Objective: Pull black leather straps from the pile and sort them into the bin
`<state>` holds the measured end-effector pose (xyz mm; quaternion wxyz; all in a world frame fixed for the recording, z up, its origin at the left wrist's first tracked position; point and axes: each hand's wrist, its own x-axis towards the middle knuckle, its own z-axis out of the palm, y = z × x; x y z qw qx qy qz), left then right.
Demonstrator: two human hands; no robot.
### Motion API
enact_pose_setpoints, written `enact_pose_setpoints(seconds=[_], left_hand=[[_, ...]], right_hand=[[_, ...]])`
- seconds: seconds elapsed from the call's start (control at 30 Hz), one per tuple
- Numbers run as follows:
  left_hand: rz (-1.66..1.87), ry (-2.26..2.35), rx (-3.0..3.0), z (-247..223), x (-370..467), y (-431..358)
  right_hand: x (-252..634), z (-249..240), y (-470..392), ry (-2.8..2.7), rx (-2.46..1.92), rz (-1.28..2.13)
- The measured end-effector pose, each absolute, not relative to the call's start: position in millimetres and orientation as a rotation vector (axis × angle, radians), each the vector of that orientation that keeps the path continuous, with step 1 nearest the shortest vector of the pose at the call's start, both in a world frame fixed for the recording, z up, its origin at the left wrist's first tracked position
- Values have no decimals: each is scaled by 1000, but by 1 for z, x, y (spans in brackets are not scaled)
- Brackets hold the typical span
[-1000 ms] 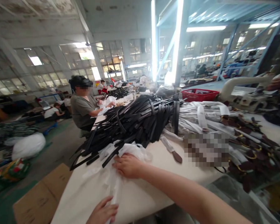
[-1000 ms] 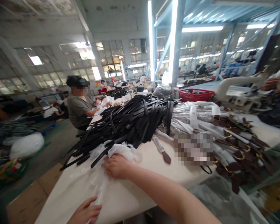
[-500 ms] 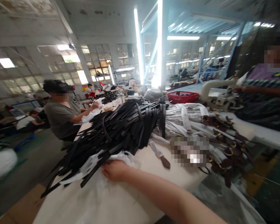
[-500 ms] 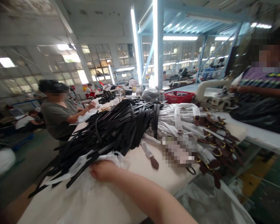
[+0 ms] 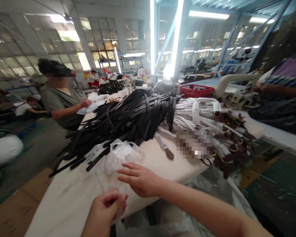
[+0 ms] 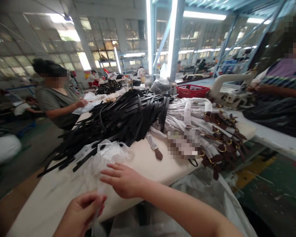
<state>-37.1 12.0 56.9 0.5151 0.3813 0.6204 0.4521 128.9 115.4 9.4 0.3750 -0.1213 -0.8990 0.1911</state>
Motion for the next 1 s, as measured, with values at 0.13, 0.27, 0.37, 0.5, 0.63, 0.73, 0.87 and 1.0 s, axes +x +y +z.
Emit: enact_pose_setpoints(seconds=[0.13, 0.27, 0.37, 0.5, 0.63, 0.73, 0.87, 1.0], left_hand=[[971, 1363, 896, 51, -3, 31], [870, 1277, 1124, 35, 16, 38], [854, 1338, 1349, 28, 22, 38], [871, 1465, 1475, 28, 30, 36], [1059, 1420, 1257, 30, 44, 35], [1097, 1305, 1080, 31, 54, 33], [967, 1235, 1011, 34, 62, 30], [940, 1166, 1084, 33, 64, 31]], right_hand=[[166, 6, 71, -1459, -613, 1304], [178, 12, 59, -1413, -805, 1377], [185, 14, 61, -1351, -933, 1290], [197, 11, 60, -1217, -1128, 1359], [209, 9, 56, -1195, -1034, 1487], [216, 10, 55, -1155, -693, 1664], [220, 11, 58, -1143, -634, 1627], [224, 7, 58, -976, -847, 1749]])
